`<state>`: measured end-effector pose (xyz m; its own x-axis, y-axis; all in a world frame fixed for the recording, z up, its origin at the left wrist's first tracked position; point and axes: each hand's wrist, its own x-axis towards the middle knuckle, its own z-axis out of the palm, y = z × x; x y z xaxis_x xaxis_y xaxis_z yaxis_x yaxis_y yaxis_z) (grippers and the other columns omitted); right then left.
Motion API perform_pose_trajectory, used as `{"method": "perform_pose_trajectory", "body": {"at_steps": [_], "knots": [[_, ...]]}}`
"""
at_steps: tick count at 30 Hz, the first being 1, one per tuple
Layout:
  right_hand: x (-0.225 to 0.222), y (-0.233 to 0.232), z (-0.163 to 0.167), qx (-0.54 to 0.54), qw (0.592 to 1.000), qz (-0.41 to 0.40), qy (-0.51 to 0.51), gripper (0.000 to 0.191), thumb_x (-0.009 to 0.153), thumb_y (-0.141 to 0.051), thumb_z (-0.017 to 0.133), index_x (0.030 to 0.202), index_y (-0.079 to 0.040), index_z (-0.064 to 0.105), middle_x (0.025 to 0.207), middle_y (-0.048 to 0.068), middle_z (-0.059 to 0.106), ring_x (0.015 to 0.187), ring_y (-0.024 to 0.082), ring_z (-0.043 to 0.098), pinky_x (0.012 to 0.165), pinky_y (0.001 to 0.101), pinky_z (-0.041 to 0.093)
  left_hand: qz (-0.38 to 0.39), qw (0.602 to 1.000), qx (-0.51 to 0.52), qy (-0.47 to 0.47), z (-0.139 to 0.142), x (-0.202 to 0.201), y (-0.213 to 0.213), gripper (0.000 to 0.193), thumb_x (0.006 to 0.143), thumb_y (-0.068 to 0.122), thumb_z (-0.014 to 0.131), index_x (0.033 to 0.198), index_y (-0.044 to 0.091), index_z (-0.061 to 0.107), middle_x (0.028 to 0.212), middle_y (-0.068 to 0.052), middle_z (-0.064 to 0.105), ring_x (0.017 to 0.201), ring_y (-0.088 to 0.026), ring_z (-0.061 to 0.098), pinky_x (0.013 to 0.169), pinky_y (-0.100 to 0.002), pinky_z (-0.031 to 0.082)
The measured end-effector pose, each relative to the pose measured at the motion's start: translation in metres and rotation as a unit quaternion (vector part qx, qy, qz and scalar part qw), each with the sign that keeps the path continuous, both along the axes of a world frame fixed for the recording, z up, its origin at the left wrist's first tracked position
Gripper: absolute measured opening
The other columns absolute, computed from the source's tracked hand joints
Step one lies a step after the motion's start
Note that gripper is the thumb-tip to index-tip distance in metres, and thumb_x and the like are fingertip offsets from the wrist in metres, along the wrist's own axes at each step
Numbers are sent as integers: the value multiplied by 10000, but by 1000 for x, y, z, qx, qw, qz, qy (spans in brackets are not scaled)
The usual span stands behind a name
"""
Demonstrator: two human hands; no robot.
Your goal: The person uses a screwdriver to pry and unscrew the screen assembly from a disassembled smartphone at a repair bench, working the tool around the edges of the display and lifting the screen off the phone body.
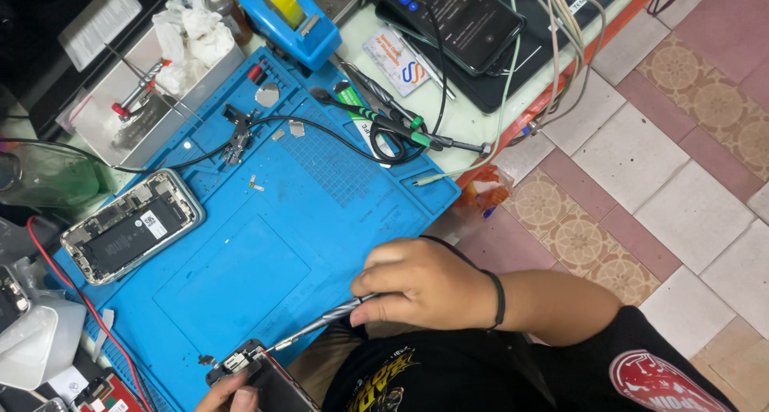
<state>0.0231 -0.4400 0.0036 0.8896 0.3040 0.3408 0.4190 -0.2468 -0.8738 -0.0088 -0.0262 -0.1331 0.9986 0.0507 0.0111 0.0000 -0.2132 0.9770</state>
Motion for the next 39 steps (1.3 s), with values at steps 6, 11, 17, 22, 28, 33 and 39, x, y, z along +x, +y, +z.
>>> {"method": "perform_pose_trajectory", "body": {"at_steps": [6, 11, 17, 22, 28, 33, 39], "knots": [[1, 5, -7, 24, 999, 22, 6, 266, 914, -314, 803, 1005, -70, 746, 848, 57, 656, 766, 236, 653, 663, 351, 493, -5, 1000, -8, 0, -8, 1, -2, 322, 896, -47, 712, 1209, -72, 644, 1218, -281, 706, 1168, -324, 691, 1058, -468, 525], [3, 7, -9, 27, 999, 25, 15, 269, 909, -323, 805, 1005, -76, 757, 837, 51, 652, 762, 227, 655, 662, 346, 488, -6, 1000, -10, 1, -11, 4, -3, 322, 894, -54, 711, 1209, -74, 648, 1220, -281, 706, 1173, -326, 691, 1063, -469, 526], [6, 5, -9, 29, 999, 30, 20, 271, 909, -325, 804, 1004, -75, 761, 829, 51, 647, 758, 225, 651, 660, 345, 484, -11, 1000, -13, 4, -16, 5, -4, 323, 891, -62, 710, 1209, -76, 654, 1221, -281, 706, 1178, -328, 692, 1069, -470, 526], [6, 5, -15, 33, 999, 32, 24, 274, 912, -328, 804, 1008, -75, 761, 838, 48, 654, 762, 218, 656, 660, 339, 489, -16, 1000, -15, 5, -16, 7, -7, 324, 889, -69, 709, 1210, -77, 659, 1223, -281, 707, 1183, -329, 692, 1074, -470, 527], [9, -2, -6, 39, 999, 12, 21, 270, 905, -296, 817, 1018, -61, 748, 839, 64, 655, 744, 219, 649, 646, 331, 484, -18, 1000, -14, 5, -14, 8, -8, 326, 887, -77, 708, 1210, -79, 664, 1224, -282, 707, 1189, -331, 692, 1080, -471, 527], [12, -38, 12, 31, 989, -142, -8, 221, 902, -222, 807, 1015, -50, 726, 842, 65, 677, 687, 197, 649, 615, 308, 486, -23, 1000, -20, 5, -9, 10, -10, 327, 885, -84, 707, 1210, -81, 669, 1225, -282, 707, 1193, -333, 693, 1085, -472, 528], [12, -10, -4, -76, 973, -211, -52, 198, 868, -235, 817, 969, -81, 745, 908, 46, 660, 846, 236, 619, 794, 359, 477, -61, 994, -86, -17, 18, -12, -28, 329, 883, -92, 706, 1211, -83, 675, 1227, -282, 708, 1199, -335, 693, 1091, -472, 528]]}}
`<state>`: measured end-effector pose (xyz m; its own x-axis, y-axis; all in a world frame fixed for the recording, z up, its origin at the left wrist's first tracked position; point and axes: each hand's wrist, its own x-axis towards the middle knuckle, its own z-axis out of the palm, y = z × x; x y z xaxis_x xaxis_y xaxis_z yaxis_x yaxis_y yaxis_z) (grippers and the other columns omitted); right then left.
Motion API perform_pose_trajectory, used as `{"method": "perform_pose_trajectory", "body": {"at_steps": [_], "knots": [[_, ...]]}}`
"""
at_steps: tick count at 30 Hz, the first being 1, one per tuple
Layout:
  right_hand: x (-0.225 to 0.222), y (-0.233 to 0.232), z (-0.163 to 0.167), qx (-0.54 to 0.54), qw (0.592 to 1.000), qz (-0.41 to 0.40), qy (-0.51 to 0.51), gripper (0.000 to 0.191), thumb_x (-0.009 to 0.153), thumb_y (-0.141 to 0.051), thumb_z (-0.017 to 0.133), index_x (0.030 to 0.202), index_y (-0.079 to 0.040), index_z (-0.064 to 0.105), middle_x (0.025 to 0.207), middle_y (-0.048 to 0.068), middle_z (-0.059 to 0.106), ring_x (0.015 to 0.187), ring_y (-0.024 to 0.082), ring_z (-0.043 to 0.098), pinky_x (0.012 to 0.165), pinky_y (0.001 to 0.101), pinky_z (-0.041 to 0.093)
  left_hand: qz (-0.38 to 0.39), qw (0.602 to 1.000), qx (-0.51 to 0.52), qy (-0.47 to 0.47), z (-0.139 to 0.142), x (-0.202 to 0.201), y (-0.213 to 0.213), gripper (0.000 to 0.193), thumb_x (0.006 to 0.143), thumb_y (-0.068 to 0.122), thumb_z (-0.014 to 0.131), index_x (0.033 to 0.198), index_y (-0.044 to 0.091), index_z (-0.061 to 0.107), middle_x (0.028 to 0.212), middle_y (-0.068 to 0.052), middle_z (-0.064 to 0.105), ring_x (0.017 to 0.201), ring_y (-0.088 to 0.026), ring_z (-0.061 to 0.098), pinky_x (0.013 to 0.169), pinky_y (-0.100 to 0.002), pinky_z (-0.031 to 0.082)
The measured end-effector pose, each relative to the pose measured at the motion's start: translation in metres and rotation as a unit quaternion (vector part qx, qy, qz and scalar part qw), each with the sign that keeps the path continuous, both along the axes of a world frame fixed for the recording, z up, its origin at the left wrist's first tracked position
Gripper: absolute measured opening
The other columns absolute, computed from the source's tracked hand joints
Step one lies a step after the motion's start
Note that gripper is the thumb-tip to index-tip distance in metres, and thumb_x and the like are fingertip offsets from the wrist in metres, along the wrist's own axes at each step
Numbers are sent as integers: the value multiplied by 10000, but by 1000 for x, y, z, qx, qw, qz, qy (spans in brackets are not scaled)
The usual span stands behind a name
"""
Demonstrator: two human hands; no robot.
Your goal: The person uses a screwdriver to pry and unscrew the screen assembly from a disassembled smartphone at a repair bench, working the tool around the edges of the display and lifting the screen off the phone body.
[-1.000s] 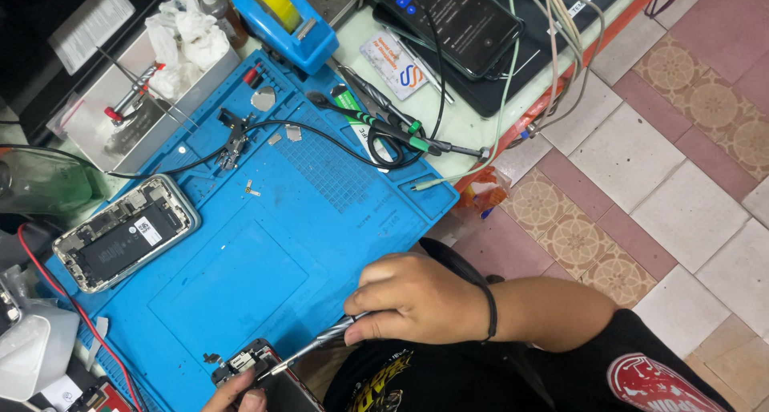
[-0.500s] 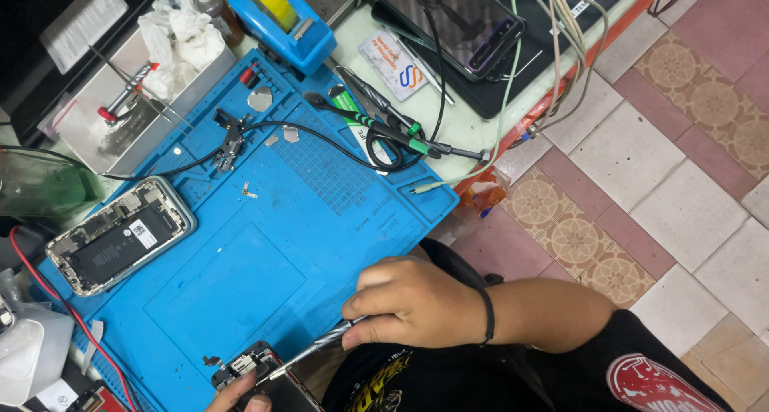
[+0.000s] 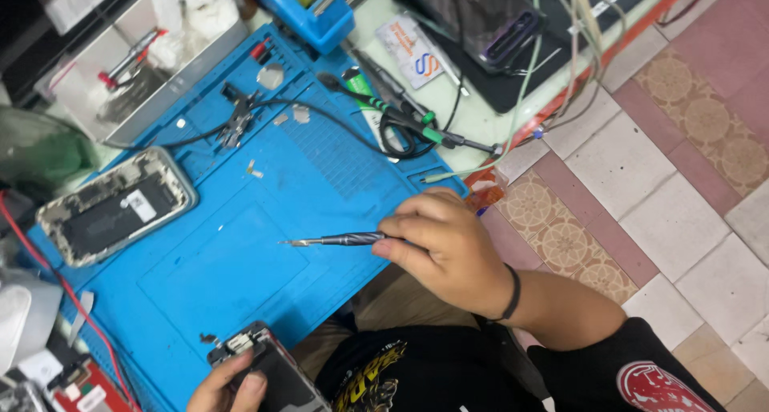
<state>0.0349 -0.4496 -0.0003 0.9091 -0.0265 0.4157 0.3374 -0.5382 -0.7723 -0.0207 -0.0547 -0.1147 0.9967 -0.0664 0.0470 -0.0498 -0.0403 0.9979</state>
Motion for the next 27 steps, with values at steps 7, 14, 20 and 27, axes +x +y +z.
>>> {"method": "perform_pose_trajectory", "body": {"at_steps": [7, 14, 20, 27], "knots": [[14, 36, -24, -183, 980, -26, -72, 181, 826, -284, 851, 939, -161, 780, 889, -9, 604, 882, 202, 555, 909, 423, 343, 83, 985, -116, 101, 50, -33, -26, 330, 852, -146, 689, 1180, -114, 679, 1205, -282, 712, 1136, -317, 704, 1030, -440, 542], [18, 49, -37, -232, 968, -35, -91, 270, 839, -278, 864, 1061, -136, 803, 890, -10, 595, 885, 217, 546, 901, 427, 344, 134, 974, -125, 130, 50, -37, -22, 331, 851, -162, 683, 1181, -141, 661, 1187, -263, 703, 1117, -289, 693, 1001, -420, 535], [20, 2, -4, -176, 977, -87, -80, 343, 831, -259, 897, 1113, -102, 783, 972, 53, 634, 887, 247, 570, 852, 384, 460, 107, 988, -97, 63, 23, -35, 0, 332, 844, -159, 683, 1175, -131, 668, 1183, -285, 719, 1175, -324, 706, 1088, -453, 539], [77, -123, 2, -338, 895, -249, -148, 427, 846, -210, 874, 1206, -29, 733, 1162, 163, 565, 1055, 333, 558, 916, 428, 441, 67, 995, -49, 55, -9, -36, 28, 307, 894, -116, 670, 1200, -119, 656, 1188, -296, 714, 1188, -328, 697, 1093, -466, 529]]}}
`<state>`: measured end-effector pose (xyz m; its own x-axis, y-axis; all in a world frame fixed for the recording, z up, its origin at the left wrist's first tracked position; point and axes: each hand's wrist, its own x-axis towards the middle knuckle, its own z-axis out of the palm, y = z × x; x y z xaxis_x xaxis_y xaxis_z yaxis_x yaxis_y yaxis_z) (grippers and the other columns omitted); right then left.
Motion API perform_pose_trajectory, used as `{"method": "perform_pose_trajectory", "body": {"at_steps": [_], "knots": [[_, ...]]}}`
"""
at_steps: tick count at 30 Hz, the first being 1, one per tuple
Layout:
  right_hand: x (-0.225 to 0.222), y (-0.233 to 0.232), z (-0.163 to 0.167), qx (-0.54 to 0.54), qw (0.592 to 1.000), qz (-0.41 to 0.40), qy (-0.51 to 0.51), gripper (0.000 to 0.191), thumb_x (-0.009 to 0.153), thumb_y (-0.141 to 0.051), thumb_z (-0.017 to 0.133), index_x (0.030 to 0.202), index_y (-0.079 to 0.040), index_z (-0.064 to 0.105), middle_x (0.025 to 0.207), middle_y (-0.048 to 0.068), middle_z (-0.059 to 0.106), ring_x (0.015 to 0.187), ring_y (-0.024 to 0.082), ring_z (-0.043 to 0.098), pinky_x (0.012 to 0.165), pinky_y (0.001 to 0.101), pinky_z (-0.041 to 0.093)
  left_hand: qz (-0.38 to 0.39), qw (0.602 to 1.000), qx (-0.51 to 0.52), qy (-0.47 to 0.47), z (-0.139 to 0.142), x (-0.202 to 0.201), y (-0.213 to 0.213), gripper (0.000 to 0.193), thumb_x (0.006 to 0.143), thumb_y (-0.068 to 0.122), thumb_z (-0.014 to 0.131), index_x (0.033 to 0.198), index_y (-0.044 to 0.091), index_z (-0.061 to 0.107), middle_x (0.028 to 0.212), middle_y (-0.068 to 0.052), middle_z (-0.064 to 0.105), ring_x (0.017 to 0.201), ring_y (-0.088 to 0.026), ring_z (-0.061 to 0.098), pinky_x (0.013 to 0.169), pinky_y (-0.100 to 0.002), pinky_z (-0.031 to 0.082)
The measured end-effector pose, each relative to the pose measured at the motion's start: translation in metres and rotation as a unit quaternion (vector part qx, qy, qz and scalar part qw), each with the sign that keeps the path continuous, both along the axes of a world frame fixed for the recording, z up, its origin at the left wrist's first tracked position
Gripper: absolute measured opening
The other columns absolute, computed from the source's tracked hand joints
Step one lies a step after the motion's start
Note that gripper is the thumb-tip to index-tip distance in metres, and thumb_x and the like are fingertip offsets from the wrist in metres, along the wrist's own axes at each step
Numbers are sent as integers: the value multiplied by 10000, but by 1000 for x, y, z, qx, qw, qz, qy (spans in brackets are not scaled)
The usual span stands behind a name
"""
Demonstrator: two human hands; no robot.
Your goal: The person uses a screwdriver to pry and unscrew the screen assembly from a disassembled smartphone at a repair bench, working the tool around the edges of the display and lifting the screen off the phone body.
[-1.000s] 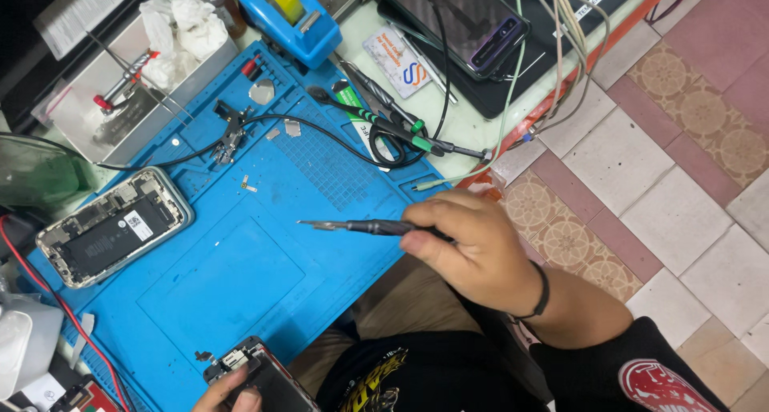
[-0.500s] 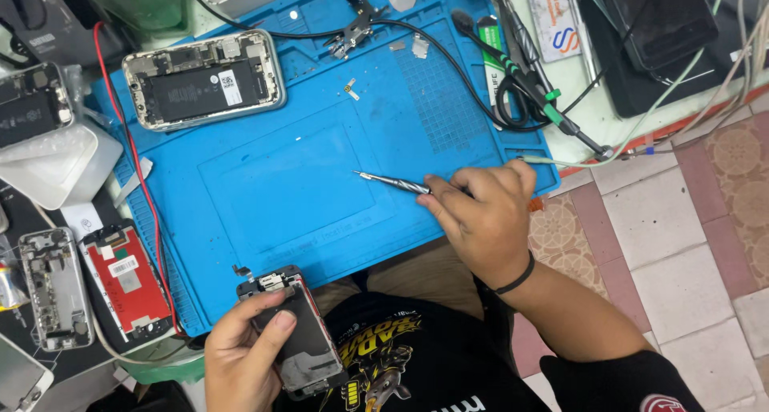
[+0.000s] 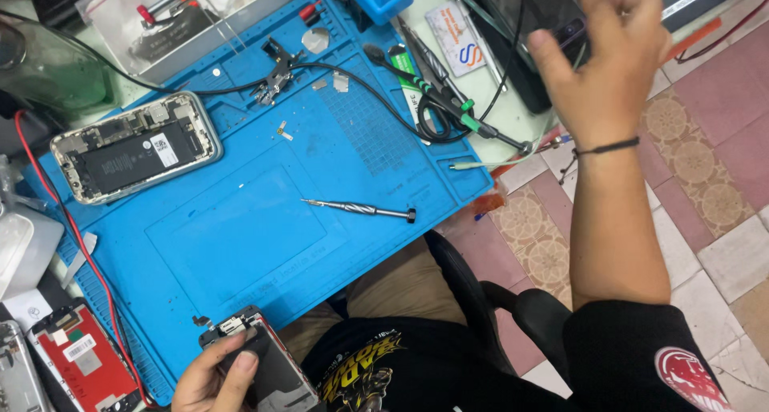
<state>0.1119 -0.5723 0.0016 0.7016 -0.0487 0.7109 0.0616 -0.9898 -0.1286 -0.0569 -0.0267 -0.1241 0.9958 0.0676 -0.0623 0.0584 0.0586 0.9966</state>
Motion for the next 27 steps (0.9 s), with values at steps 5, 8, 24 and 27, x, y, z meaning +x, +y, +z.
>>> {"method": "perform_pose_trajectory", "body": {"at_steps": [5, 8, 24, 27], "knots": [[16, -37, -23, 34, 998, 21, 56, 530, 828, -344, 899, 1243, -63, 725, 1232, 167, 557, 1122, 353, 543, 983, 478, 403, -10, 998, 62, 12, -17, 3, 10, 272, 907, -57, 675, 1175, -98, 657, 1189, -292, 715, 1194, -323, 697, 1076, -469, 536], [26, -48, -25, 59, 996, 31, 62, 596, 840, -342, 857, 1332, -47, 696, 1233, 158, 566, 1136, 364, 531, 1002, 477, 396, -4, 998, 55, 21, -20, 6, 11, 274, 918, -38, 681, 1184, -97, 653, 1187, -293, 718, 1174, -320, 701, 1046, -466, 543], [47, -63, -11, 158, 981, 96, 65, 263, 960, 25, 655, 1208, -1, 739, 1079, 162, 693, 1007, 308, 679, 908, 396, 529, -16, 998, 63, -7, -10, 20, 5, 279, 938, 15, 690, 1181, -107, 628, 1180, -316, 712, 1181, -337, 699, 1046, -466, 540], [57, -65, -10, 84, 988, 122, 40, 260, 938, 67, 641, 1175, 23, 739, 1097, 197, 699, 1000, 368, 676, 882, 415, 530, -7, 996, 85, 26, -12, 18, 8, 286, 926, 19, 685, 1178, -104, 629, 1170, -321, 712, 1162, -344, 701, 1020, -481, 546]]}}
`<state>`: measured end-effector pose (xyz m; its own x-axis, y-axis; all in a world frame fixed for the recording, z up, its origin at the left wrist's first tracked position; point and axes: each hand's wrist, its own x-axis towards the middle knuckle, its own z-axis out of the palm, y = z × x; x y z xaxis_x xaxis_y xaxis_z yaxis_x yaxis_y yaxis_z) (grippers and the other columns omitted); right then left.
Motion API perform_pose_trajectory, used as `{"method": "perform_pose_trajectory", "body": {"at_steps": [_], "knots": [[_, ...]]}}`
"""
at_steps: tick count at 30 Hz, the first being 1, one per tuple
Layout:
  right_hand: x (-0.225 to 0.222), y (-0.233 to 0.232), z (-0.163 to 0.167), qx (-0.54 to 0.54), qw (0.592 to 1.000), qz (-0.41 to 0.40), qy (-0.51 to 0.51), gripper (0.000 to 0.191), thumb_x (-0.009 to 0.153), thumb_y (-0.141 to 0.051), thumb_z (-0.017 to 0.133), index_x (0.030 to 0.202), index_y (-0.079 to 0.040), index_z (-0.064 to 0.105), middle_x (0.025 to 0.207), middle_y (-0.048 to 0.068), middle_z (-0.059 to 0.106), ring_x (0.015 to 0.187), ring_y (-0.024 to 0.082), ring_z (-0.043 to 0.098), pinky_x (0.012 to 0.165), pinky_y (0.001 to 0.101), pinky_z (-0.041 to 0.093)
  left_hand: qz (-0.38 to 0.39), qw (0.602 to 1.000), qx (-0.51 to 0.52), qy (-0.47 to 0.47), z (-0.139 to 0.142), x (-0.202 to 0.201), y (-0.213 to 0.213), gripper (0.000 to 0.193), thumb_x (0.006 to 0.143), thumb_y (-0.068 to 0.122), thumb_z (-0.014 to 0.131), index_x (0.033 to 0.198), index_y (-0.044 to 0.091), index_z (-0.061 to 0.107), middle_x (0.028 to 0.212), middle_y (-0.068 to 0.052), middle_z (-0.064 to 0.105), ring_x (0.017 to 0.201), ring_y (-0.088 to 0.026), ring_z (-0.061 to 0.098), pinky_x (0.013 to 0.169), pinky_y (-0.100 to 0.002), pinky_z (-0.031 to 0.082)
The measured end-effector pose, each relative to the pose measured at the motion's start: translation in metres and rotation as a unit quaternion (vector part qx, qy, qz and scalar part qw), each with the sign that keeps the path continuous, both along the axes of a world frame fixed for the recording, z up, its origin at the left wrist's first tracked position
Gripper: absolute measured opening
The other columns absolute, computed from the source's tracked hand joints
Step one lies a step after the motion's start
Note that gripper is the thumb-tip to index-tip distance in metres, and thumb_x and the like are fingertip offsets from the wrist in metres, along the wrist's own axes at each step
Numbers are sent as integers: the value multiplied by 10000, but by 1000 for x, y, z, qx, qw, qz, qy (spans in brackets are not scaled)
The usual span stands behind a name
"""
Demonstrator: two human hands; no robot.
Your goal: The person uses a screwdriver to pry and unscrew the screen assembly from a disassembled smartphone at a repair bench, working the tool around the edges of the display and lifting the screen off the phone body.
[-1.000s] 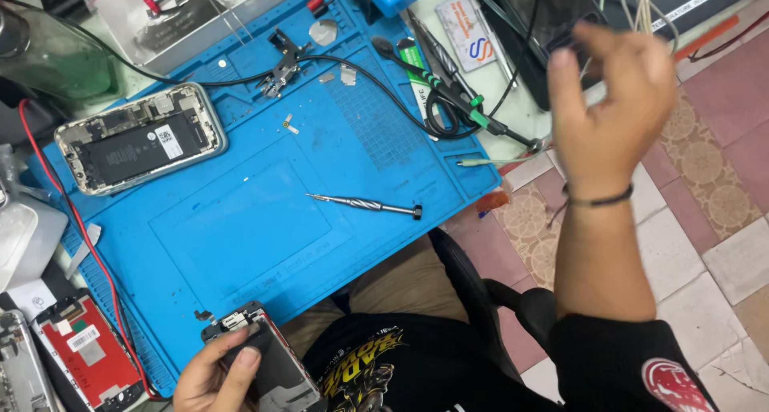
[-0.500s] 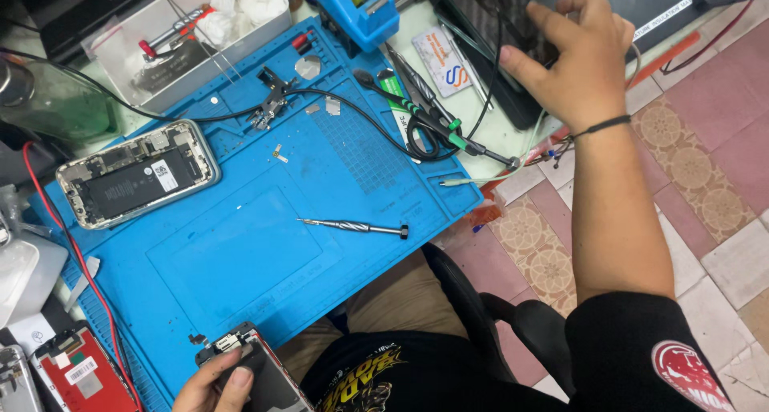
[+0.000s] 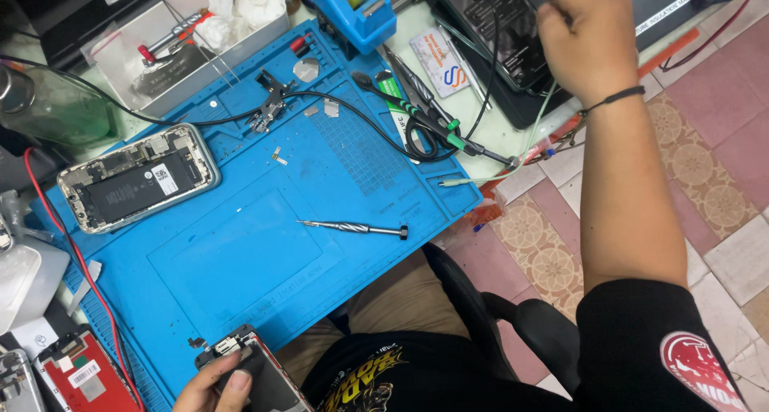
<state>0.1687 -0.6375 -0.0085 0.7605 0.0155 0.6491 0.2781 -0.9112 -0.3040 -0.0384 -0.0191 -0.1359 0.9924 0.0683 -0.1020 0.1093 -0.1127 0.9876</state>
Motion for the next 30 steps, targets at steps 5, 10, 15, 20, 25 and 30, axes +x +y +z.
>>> {"method": "perform_pose_trajectory", "body": {"at_steps": [5, 10, 15, 20, 25, 30], "knots": [[10, -2, 5, 6, 1000, 25, -5, 294, 929, 90, 597, 1175, 20, 741, 1122, 211, 701, 1008, 393, 686, 886, 427, 541, -14, 999, -18, -37, -11, 0, 6, 276, 950, 48, 685, 1184, -84, 623, 1173, -313, 710, 1192, -346, 699, 1070, -499, 537], [-21, 25, 29, 57, 998, 4, -29, 287, 937, 120, 582, 1177, 51, 724, 1106, 200, 694, 964, 327, 677, 860, 372, 530, -9, 999, 7, -39, -19, 0, 8, 259, 940, 41, 698, 1161, -76, 630, 1172, -315, 708, 1204, -352, 696, 1081, -507, 536], [-93, 99, 44, 155, 986, -61, -26, 110, 1048, 16, 714, 1153, -2, 743, 1031, 121, 684, 936, 224, 652, 842, 307, 505, 7, 999, 0, -43, -21, 2, -2, 241, 929, 31, 708, 1134, -62, 621, 1160, -310, 710, 1194, -347, 700, 1076, -506, 542], [-117, 164, 20, 140, 976, 149, 70, 247, 823, -135, 814, 1054, -71, 757, 979, 71, 676, 850, 260, 657, 775, 380, 512, 11, 999, 2, -44, -24, 5, -12, 227, 919, 22, 718, 1107, -48, 612, 1148, -304, 712, 1183, -341, 703, 1070, -504, 548], [-112, 198, -5, 114, 960, 228, 115, 292, 873, -237, 800, 1120, -96, 733, 1031, 46, 661, 931, 259, 635, 878, 394, 486, 16, 999, 7, -49, -26, 5, -18, 217, 908, 12, 727, 1080, -34, 602, 1136, -299, 713, 1173, -336, 707, 1065, -502, 554], [-107, 209, -21, 115, 956, 235, 130, 369, 852, -289, 787, 1154, -89, 716, 1039, 48, 641, 953, 267, 618, 888, 408, 463, 30, 998, 16, -58, -25, 5, -21, 212, 898, 3, 737, 1052, -20, 593, 1124, -294, 715, 1163, -330, 711, 1060, -501, 560]]}}
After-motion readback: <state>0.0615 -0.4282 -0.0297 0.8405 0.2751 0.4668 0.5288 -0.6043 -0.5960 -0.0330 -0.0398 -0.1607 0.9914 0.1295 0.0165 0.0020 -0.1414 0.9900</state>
